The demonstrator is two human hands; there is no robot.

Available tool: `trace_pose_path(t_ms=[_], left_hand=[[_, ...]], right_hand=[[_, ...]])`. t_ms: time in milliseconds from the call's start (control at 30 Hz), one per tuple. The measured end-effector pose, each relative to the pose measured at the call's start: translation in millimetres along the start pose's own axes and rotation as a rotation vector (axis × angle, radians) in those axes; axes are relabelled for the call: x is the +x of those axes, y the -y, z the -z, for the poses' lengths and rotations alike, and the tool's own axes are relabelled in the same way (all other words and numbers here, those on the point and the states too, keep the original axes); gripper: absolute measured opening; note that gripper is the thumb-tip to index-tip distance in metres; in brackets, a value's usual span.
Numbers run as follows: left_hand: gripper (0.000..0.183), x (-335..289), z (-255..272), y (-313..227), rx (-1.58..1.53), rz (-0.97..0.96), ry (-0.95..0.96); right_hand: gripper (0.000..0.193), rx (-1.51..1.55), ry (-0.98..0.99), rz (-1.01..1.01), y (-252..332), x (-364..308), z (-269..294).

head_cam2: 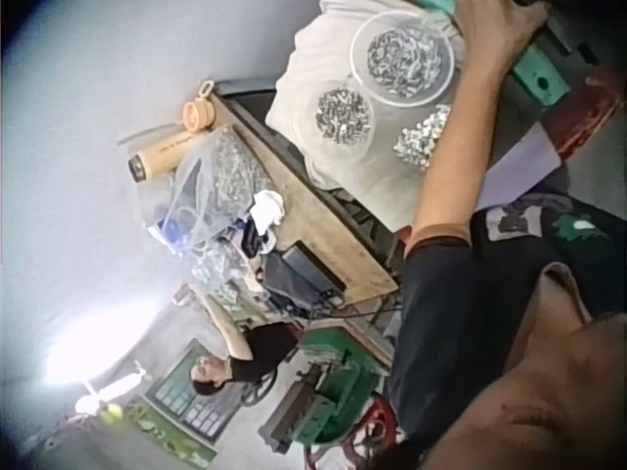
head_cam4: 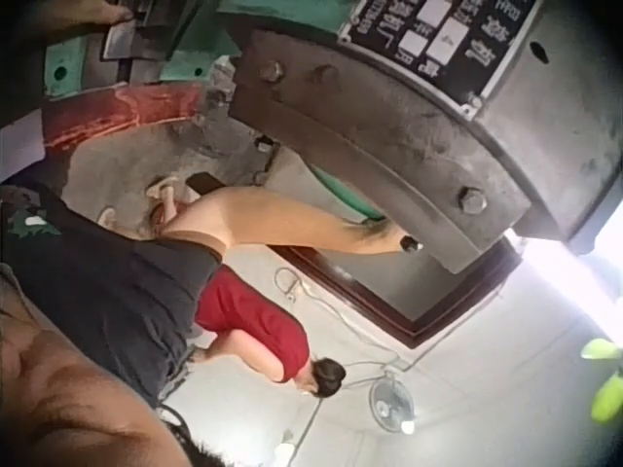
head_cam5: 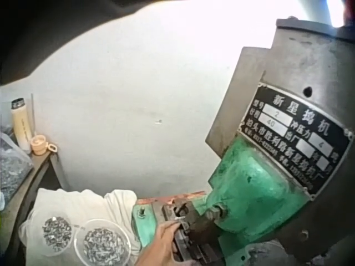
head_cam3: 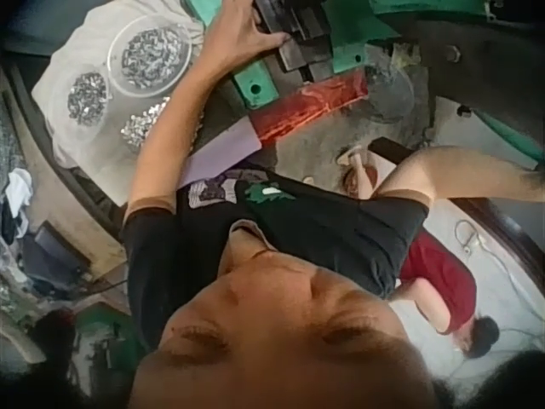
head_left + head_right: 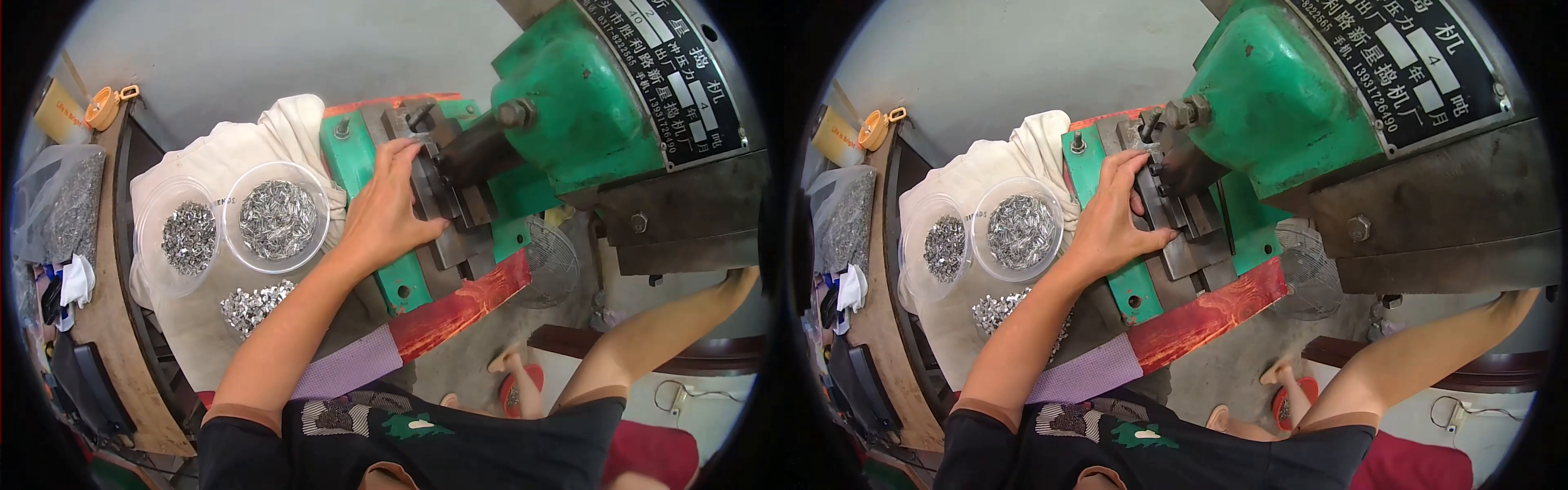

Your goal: The person assembles small metal components onto a fabric strip by hand, then secures them in place using a manual press machine.

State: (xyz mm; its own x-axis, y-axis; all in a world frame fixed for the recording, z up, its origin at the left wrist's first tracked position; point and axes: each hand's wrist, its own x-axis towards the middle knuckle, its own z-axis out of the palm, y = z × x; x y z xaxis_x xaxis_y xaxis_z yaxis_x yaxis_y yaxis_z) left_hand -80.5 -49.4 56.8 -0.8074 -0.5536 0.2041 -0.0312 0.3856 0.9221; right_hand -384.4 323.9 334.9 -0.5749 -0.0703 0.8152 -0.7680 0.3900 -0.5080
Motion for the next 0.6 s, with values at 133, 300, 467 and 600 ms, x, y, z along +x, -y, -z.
trace_pose_path(t_ms=[133,300,467,600], left_hand=[[0.096,2,-4,3,0.017,-0.005,-0.015],[0.092,4,-3,-6,0.105,0.023,-0.006],[0.093,8,0,-14,0.232,0.027,-0.029],[0.092,4,0,-13,0.267,-0.023,-0.062]], right_hand=[[0.04,-0.021,0.015,-0.067,6,13,3],[0.037,-0.143,-0.28,0.312,-18,-67,-56],[0.04,0.252,-0.184,-0.054,18,-72,-58],[0.042,0.14,-0.086,-0.071,21,-28,-33]])
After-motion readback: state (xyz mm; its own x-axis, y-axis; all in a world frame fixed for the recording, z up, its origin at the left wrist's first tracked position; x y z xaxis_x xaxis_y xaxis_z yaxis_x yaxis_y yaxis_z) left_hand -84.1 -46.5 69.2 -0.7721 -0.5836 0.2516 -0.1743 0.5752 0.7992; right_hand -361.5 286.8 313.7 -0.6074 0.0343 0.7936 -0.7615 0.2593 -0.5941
